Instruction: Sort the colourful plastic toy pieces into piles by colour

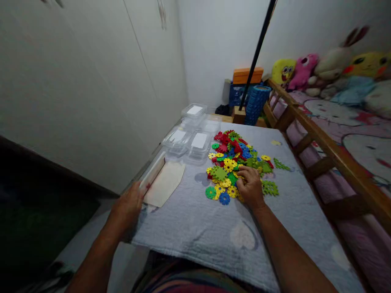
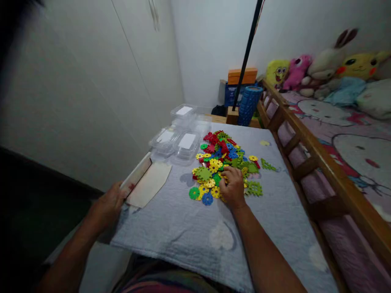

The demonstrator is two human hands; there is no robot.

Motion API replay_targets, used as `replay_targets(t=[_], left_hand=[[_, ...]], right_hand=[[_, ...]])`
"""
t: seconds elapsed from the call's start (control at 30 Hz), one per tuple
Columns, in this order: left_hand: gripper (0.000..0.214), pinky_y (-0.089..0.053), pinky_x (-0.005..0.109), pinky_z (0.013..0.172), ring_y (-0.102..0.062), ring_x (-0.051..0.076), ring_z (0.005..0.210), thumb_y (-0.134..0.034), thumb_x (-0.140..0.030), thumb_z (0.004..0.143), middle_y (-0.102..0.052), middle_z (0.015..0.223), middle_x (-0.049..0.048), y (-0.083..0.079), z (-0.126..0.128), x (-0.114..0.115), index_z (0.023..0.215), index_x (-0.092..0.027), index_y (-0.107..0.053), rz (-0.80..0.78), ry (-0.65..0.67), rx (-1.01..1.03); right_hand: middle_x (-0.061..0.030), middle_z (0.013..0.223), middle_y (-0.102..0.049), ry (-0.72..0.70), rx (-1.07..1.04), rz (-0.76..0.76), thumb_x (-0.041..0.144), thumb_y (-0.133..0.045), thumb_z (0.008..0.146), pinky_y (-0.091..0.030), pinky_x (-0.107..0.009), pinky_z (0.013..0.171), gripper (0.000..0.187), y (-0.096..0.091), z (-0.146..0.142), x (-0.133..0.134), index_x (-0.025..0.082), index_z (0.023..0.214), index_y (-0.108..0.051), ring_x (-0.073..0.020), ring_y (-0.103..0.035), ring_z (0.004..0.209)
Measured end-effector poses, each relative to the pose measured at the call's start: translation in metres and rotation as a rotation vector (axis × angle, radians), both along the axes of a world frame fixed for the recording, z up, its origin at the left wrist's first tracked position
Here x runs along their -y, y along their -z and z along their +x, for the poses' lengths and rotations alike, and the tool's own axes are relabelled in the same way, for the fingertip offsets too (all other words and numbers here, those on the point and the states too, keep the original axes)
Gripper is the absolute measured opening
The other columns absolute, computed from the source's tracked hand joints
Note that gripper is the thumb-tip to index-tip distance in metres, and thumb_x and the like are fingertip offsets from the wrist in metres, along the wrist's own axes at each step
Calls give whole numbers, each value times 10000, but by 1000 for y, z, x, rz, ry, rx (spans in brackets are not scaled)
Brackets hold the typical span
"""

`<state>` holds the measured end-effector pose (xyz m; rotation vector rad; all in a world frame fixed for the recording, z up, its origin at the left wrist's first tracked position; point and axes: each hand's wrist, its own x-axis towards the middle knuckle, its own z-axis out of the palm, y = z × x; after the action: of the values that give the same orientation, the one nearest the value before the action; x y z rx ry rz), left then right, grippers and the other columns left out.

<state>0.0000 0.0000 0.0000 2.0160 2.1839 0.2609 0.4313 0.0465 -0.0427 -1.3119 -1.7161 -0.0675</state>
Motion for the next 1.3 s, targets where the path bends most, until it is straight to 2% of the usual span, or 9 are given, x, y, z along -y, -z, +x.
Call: replay_targets(t=[0.27,0.5,0.67,1.03,1.2,1.3], left_hand=[[499,-519,348,756,-714,270,895,-241,-444,995,-732,1037,107,-8,8,-2,1236,-162,-575,53,-10,-3],[500,-520,349,741,-715,272,902,-234,-428,994,-735,1060,126,-4,1,-4,1244,-148,-564,57,4,-14],[505,-516,356,780,-713,283,981,-216,-437,1008,-725,1128,133,0,-5,-4,1285,-161,-535,58,20,-12],[512,-521,341,749,-715,267,930,-215,-440,1003,-723,1122,129,-6,-2,-3,1256,-157,-559,44,14,-24],[488,-528,349,803,-703,262,976,-234,-393,995,-701,1195,122,1,-5,-3,1261,-172,-579,118,78,-46],[455,-534,353,800,-704,260,936,-263,-373,986,-719,1129,104,2,-6,-2,1235,-184,-593,135,81,-48]], right_hand=[[-96,1021,-692,13,-38,-10,109,-549,795,-461,-460,936,142,-2,0,0,210,820,-645,-269,-609,1018],[-85,1019,-691,22,-67,-12,108,-553,792,-459,-449,932,145,-2,-2,0,214,813,-650,-263,-606,1015],[-87,1009,-689,23,-69,-9,110,-549,796,-458,-453,930,143,-3,-4,1,213,810,-648,-266,-605,1014],[-87,1003,-692,23,-63,1,101,-548,791,-465,-448,922,149,-3,-5,1,214,805,-644,-261,-608,1008],[-89,998,-690,24,-61,3,100,-544,796,-466,-451,919,149,-4,-5,2,213,802,-640,-261,-609,1005],[-86,997,-688,23,-63,-3,98,-543,794,-465,-447,921,152,-5,-6,2,214,801,-640,-259,-607,1008]])
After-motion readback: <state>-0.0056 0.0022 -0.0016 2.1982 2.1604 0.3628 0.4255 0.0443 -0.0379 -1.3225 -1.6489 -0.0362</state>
